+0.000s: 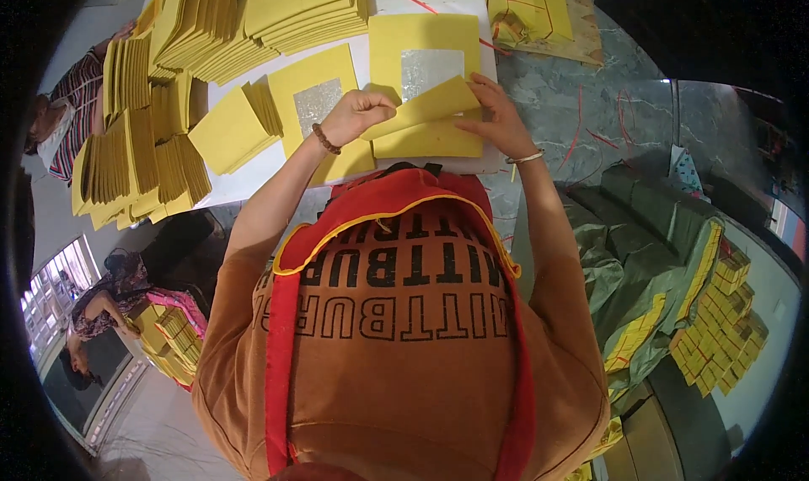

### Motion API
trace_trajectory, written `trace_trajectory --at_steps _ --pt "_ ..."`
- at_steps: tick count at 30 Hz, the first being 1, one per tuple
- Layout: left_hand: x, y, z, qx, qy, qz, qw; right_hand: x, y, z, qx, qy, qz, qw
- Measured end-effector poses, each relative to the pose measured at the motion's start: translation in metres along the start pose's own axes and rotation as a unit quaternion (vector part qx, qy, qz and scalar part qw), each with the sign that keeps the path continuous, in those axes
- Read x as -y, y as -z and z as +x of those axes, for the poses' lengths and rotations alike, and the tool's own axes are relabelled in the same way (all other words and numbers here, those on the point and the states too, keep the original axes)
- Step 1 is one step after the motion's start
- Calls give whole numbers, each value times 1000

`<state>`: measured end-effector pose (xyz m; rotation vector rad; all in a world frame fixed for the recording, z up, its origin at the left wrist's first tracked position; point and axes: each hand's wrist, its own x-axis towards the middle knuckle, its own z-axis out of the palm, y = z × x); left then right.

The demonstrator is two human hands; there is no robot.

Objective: Assembling and folding yellow paper folders with adhesive strips and stacking them.

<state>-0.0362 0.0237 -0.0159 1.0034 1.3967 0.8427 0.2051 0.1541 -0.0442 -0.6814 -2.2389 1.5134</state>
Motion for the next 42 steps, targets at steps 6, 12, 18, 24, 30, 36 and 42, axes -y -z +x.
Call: trace_trajectory --at_steps 6,12,18,24,30,36,42 --pt "-7 4 -17 -20 -131 51 990 -10 -7 -1 -28 -60 92 994" --pt "-1 12 -17 -79 -2 182 980 -27 -9 -3 -49 -129 167 976" --pt "-61 -13 -27 -244 -416 463 744 -18 -13 -1 -79 -57 118 988" --pt "-40 -37 -21 -66 -313 481 817 -3 -8 1 -46 -45 47 997" --pt "-7 -48 -11 -46 -318 500 804 -4 -9 0 -46 5 23 999" --pt "-7 -46 -11 -44 -328 510 794 -9 -6 0 -36 -18 59 997" --pt "-8 -46 -12 -13 -296 519 802 -9 -6 1 -37 -23 64 997"
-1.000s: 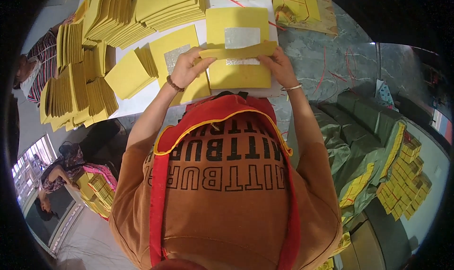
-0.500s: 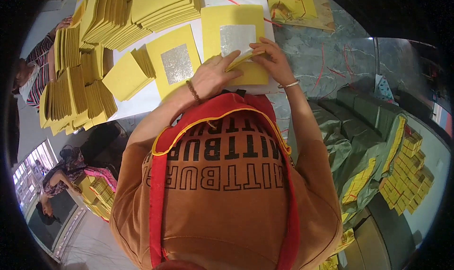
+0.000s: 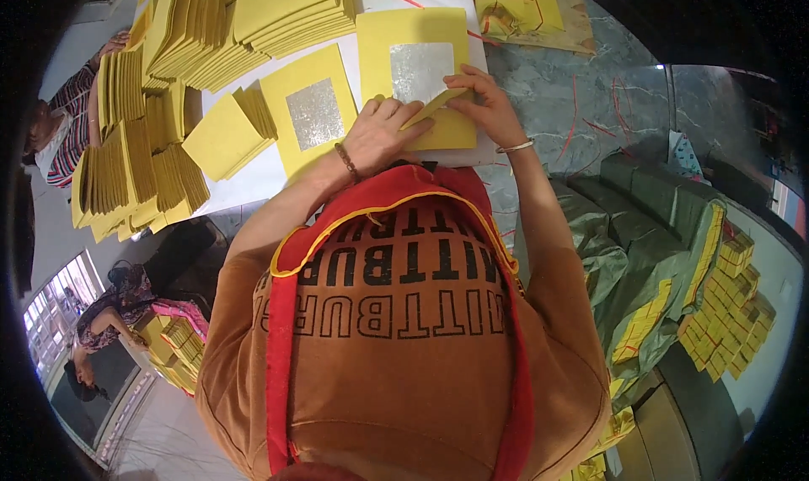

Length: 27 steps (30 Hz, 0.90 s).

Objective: Assembling and folding yellow paper folders with adhesive strips and stacking them.

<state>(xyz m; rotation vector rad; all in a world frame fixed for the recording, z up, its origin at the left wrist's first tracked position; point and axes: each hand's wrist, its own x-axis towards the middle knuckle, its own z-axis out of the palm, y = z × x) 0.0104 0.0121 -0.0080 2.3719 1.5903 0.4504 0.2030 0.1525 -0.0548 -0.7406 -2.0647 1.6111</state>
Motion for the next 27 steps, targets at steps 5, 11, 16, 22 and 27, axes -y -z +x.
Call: trace_trajectory --at_steps 5,11,16,22,27 --pt "2 3 1 -3 -10 0 1000 0 1 0 1 0 13 1000" --pt "13 3 1 -30 -38 -20 999 3 0 1 1 -2 18 1000" --pt "17 3 1 -37 -33 -51 997 3 0 1 0 -21 20 1000" --pt "24 -4 1 -46 -21 -101 994 -4 0 -1 -26 -42 54 997" --pt "29 -5 3 -41 38 -201 978 12 -3 -9 -177 -13 87 980"
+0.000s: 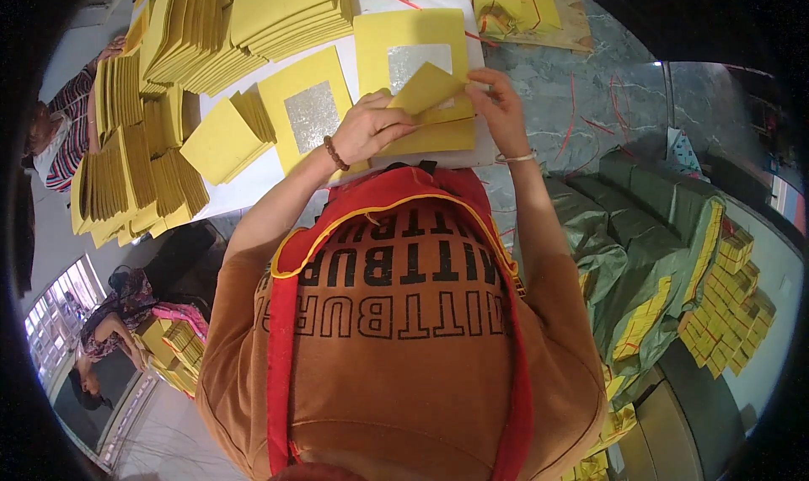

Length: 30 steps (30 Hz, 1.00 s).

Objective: Assembling and folding yellow paper folders with adhesive strips and stacking them.

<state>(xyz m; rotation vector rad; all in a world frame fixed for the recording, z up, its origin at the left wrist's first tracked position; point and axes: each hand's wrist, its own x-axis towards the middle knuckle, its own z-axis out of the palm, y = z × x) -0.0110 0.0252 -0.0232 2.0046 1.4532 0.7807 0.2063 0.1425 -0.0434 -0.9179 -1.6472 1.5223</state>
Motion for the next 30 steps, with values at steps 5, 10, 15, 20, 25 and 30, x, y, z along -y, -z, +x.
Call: trace_trajectory --at_steps 5,10,15,20,25,30 --pt "-1 1 4 -20 56 -74 996 9 3 -22 -21 -207 19 978" --pt "0 -3 2 -36 39 -64 997 30 -13 -38 -7 -278 92 956" --pt "-9 2 4 -26 55 -36 998 29 -18 -39 -6 -245 52 968" --pt "-5 1 3 -10 55 -40 998 19 -20 -38 -7 -225 47 973" --pt "-12 -3 2 -42 31 19 998 27 -26 -34 -20 -214 62 975" --pt "-13 -9 -1 -57 9 75 995 29 -30 -31 -36 -212 84 973"
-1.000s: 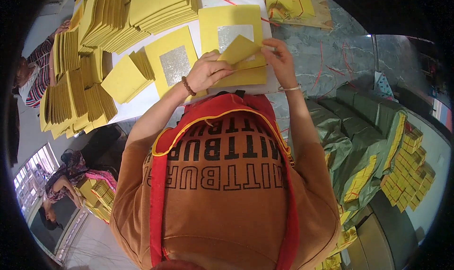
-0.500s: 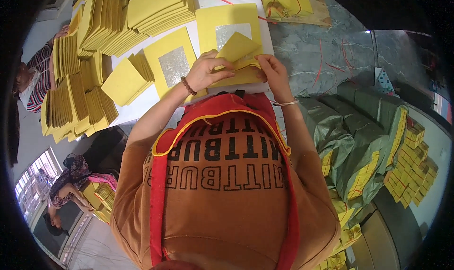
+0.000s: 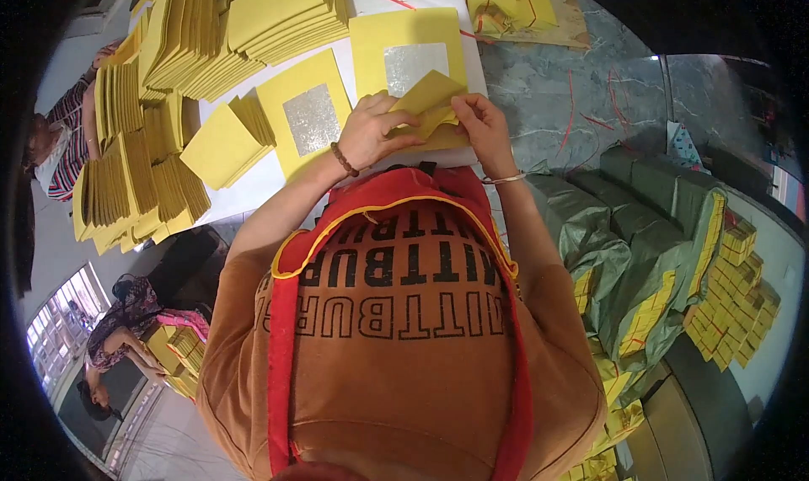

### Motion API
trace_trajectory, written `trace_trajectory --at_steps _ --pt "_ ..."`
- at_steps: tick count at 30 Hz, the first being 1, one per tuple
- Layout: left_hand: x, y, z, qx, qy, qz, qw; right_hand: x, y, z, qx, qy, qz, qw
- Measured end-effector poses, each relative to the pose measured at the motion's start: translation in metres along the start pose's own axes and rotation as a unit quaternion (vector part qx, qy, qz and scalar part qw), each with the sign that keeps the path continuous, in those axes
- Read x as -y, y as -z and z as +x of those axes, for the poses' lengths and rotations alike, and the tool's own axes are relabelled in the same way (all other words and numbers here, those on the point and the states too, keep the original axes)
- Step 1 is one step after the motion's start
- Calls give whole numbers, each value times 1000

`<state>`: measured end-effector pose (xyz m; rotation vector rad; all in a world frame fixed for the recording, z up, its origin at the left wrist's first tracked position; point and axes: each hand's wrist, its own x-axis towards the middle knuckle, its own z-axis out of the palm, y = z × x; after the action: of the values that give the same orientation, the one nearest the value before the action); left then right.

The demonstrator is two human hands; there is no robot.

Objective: Assembling and folding yellow paper folders with adhesive strips and stacking them.

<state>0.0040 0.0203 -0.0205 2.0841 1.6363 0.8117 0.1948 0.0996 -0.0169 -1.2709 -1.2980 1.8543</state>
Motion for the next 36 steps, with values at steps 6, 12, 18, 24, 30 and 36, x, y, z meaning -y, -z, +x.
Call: trace_trajectory --at_steps 6,12,18,24,30,36 --pt "2 -1 0 2 -12 0 1000 -7 4 3 6 16 -9 1000" --pt "2 4 2 24 3 -26 999 -7 8 2 9 3 7 1000" --pt "4 4 2 30 46 -77 995 -3 7 -1 5 -8 -8 1000" --pt "6 2 2 39 52 -84 994 -10 12 0 38 43 -7 998" --pt "6 4 2 41 44 -68 996 -9 17 -2 50 6 -14 999" --pt "7 3 1 43 48 -68 996 -8 20 2 -13 323 -394 860"
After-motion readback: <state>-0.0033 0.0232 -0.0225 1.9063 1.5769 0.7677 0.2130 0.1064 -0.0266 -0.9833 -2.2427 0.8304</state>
